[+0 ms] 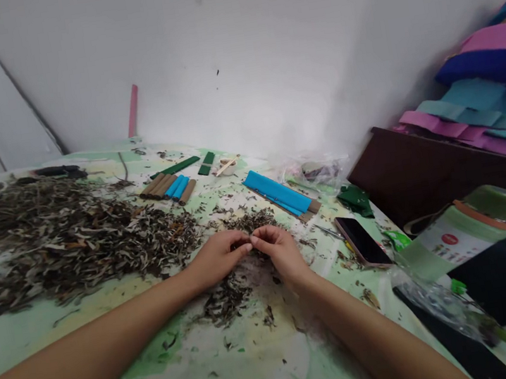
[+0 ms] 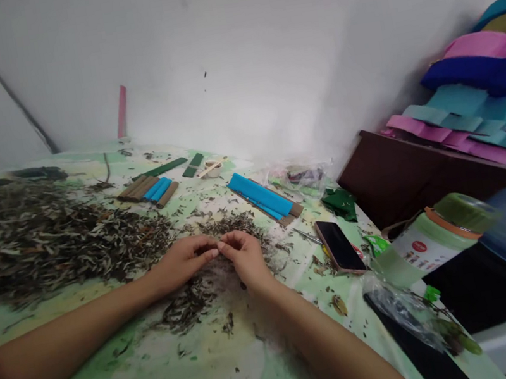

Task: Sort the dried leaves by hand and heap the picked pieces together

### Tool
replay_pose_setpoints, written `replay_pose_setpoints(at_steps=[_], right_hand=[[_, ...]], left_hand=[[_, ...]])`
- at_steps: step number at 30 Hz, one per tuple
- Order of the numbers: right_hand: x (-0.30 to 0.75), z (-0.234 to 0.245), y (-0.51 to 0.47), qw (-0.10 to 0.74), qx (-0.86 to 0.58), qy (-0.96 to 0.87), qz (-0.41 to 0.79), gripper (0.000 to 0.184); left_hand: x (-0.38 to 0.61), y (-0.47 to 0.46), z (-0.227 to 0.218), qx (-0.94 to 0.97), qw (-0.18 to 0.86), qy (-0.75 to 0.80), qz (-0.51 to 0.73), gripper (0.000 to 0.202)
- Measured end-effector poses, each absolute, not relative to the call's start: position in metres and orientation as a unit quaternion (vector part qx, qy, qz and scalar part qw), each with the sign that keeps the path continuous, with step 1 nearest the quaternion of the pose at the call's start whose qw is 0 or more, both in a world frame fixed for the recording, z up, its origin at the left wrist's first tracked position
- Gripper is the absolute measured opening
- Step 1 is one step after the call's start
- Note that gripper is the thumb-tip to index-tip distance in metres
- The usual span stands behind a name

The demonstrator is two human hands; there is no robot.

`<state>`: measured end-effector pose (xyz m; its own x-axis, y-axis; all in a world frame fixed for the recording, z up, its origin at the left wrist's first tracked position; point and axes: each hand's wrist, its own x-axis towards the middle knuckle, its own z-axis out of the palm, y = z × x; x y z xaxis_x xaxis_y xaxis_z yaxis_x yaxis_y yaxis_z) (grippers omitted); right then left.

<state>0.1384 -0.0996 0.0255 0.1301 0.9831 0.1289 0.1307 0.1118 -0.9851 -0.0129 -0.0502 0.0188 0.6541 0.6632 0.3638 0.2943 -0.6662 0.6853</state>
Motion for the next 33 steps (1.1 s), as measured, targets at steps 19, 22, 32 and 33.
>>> replay_pose_setpoints(at_steps=[19,22,32,33], right_hand=[[0.166,0.057,-0.105,0.197,-0.438,-0.78,0.401,0.008],[0.175,0.066,-0.107,0.138,-0.428,-0.804,0.389,0.011],[0.214,0.057,-0.084,0.282,-0.597,-0.733,0.164,0.011],[0.218,0.05,-0.081,0.277,-0.617,-0.727,0.121,0.012]], left_hand=[[-0.023,-0.047,0.027,0.924,0.343,0.087,0.143,0.016],[-0.026,-0.049,0.03,0.913,0.384,0.057,0.126,0.016],[-0.031,-0.044,0.033,0.909,0.375,0.042,0.179,0.022],[-0.031,-0.045,0.033,0.912,0.36,0.048,0.191,0.022]])
